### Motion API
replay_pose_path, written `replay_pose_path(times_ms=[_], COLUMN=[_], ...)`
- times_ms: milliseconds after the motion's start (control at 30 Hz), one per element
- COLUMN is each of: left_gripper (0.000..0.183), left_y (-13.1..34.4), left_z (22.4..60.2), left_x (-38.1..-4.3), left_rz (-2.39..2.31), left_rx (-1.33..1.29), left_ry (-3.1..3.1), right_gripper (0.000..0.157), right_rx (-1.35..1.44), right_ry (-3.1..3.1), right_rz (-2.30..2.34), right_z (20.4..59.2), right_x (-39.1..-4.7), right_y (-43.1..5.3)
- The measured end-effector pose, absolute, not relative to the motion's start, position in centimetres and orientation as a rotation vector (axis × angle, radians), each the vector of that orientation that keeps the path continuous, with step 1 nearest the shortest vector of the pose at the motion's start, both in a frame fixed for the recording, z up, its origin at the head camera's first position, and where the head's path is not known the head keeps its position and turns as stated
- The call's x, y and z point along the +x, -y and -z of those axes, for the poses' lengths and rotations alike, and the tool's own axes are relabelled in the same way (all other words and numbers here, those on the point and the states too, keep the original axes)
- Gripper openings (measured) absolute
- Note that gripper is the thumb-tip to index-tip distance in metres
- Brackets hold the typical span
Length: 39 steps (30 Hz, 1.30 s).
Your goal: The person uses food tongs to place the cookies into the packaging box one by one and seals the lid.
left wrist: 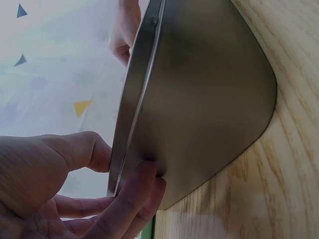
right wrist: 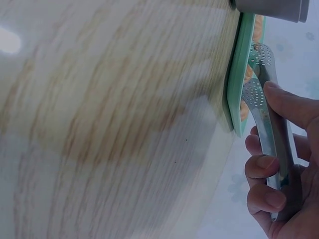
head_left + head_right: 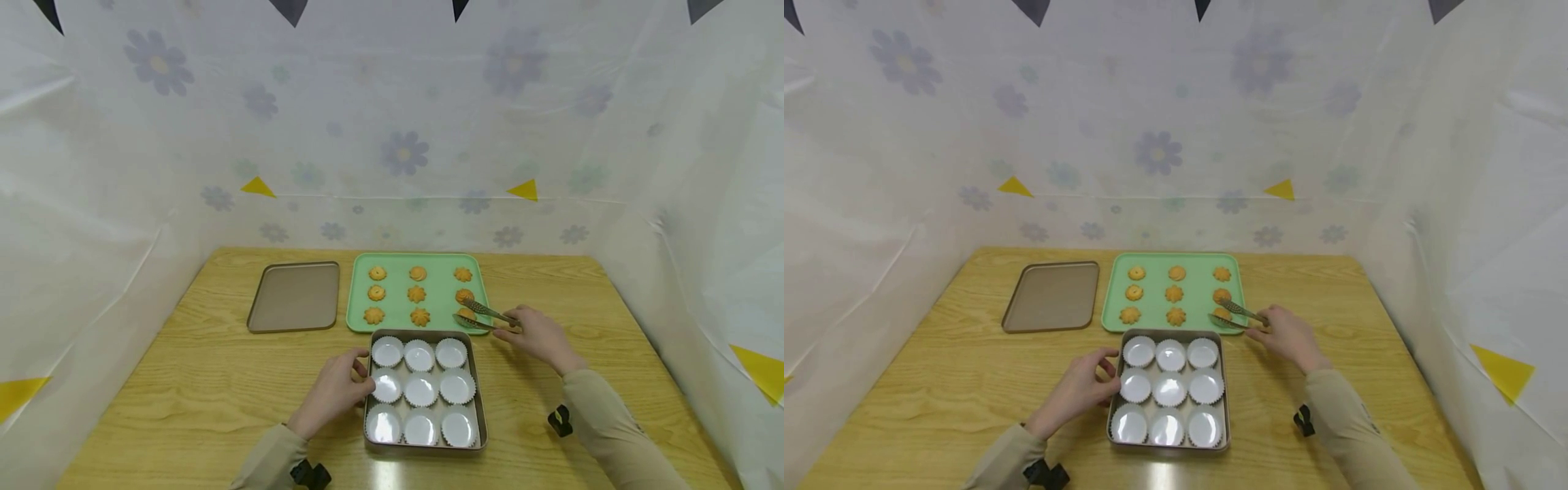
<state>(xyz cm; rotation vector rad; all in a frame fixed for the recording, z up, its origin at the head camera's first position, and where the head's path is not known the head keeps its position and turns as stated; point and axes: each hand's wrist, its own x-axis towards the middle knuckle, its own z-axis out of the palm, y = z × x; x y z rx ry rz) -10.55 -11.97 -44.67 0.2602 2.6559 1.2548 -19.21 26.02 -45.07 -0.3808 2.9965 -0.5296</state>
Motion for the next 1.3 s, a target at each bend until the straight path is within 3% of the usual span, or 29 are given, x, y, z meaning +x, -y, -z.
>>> replay_pose_path(times_ms=[1300], left_gripper=[0.059], left_y=[12.05], left_z=[44.71], left_x=[-10.6], left_rz=[-1.267], left_rx=[0.273], left_ry=[-2.65], right_gripper=[0.045], right_rx=[-0.437], right_ry=[-3.102], right_rz=[0.609], right_z=[45.35], right_x=[-18.74], right_y=[-26.15])
